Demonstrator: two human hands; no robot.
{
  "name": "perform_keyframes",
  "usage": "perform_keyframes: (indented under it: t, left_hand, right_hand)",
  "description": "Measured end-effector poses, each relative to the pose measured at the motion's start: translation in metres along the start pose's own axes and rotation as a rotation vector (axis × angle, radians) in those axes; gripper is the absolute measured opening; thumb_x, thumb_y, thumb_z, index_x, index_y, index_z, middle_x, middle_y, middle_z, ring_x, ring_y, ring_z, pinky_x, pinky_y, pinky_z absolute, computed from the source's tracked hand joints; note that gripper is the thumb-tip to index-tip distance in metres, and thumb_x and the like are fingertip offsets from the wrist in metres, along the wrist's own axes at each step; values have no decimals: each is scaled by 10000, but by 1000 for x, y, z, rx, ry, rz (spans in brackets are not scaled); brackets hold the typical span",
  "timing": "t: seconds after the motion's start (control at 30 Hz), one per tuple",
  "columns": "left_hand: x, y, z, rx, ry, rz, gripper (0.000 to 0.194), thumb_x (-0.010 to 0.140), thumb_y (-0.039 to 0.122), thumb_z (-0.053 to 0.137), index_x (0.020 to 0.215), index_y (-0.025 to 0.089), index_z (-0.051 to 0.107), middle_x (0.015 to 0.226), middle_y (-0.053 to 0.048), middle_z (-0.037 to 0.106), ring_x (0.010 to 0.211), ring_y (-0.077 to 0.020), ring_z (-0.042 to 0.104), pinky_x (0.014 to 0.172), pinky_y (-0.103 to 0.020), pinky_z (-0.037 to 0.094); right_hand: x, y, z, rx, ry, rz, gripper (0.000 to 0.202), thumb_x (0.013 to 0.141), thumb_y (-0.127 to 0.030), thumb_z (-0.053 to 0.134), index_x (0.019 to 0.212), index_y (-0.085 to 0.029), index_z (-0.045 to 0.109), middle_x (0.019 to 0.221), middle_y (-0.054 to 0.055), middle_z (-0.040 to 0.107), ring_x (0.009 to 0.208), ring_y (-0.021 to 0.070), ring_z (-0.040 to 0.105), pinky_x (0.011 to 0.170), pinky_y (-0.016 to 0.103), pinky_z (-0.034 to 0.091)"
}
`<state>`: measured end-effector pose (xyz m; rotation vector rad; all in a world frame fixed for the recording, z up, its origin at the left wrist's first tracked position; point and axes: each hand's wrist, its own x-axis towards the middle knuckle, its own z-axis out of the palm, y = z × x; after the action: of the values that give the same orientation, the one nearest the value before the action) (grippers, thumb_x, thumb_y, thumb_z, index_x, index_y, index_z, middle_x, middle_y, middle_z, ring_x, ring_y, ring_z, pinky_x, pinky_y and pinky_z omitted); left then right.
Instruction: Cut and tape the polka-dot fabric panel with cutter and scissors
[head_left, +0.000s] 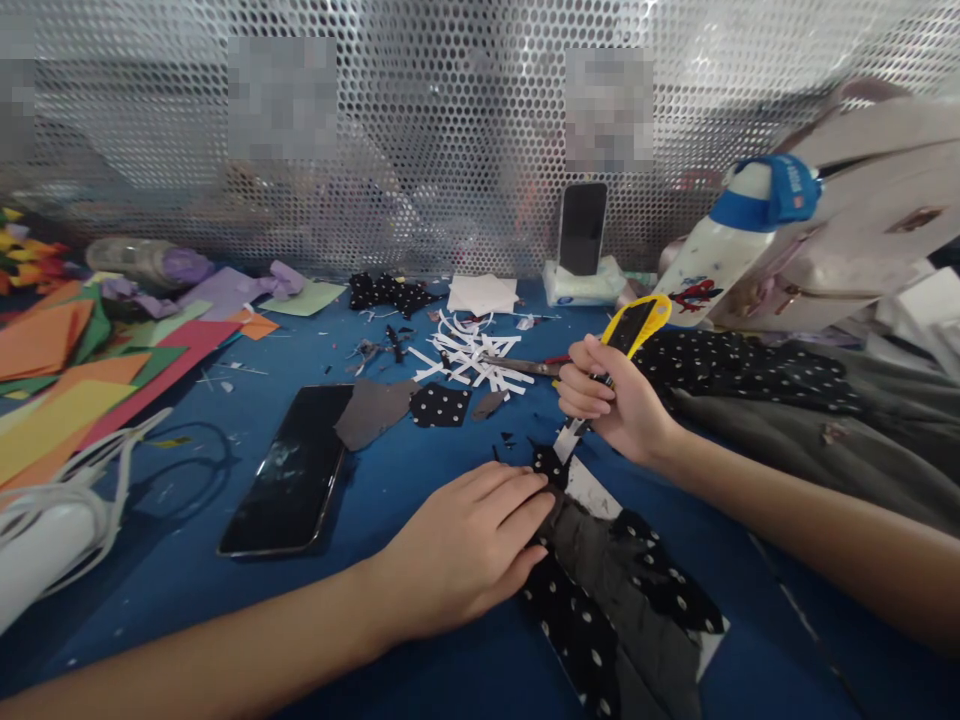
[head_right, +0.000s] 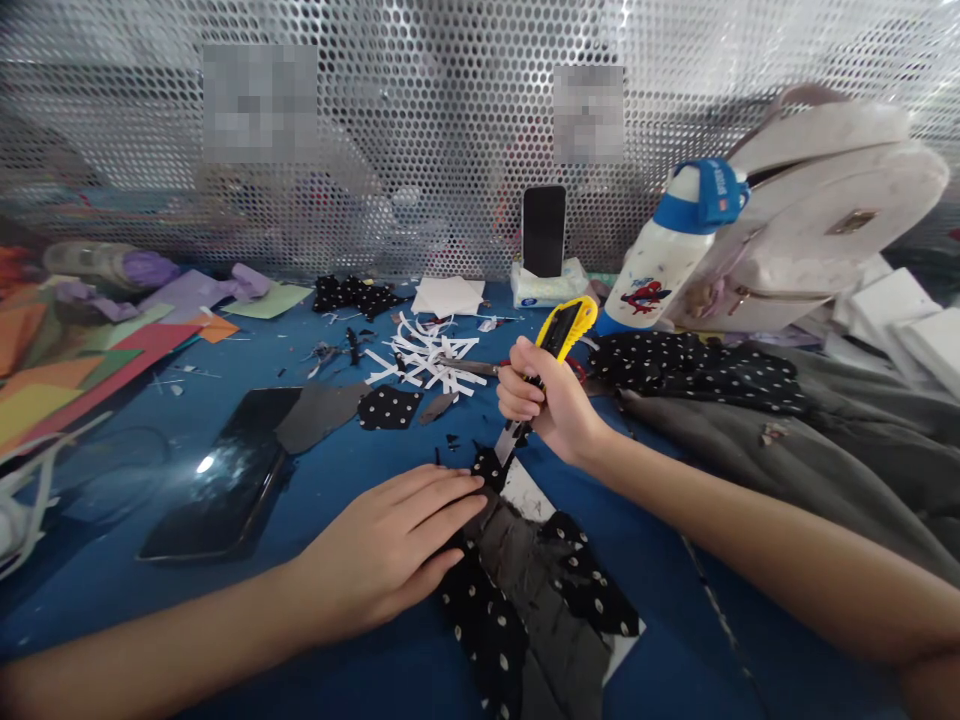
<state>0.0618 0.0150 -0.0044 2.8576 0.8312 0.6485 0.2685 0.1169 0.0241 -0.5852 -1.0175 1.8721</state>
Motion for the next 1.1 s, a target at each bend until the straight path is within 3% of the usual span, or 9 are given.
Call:
perform_keyframes:
  t: [0.23,0.4,0.73,1.1]
  left_hand:
    - [-1,1,-1,-49,-24,-97,326,1007,258,426,1261,124,579,1308,-156,583,1184,-275,584,967,-449,559]
    - [-1,-1,-1,-22,-10,-119,312,1002,258,440,1250,152,597,1353,-153,563,1244,-297,550,1006,-490,523]
    - [-2,-2,1,72,-5,-74,362,1022,296,393,1300,158,579,1378,-134,578,1270,-272,546,1058,-487,469]
    - [-1,-2,2,106,10,-79,346,1013,312,425,1291,186,586,1395,-84,583,1254,-263,555,1081,-497,426]
  right_hand:
    - [-9,-3,10,-43,-47,-65,447,933,-397,594,638,-200,322,480,-87,194,418,75,142,436,244,171]
    - [-17,1,21,-76,-131,-58,447,935,-374,586,630,-198,310,470,-85,216,410,72,178,451,248,183]
    - [-18,8,18,-108,-172,-69,442,917,-377,600,626,-201,318,458,-87,242,397,71,215,465,255,196]
    - [-24,11,9,-117,-349,-56,506,948,-344,503,548,-194,231,429,-79,154,375,69,181,446,266,174]
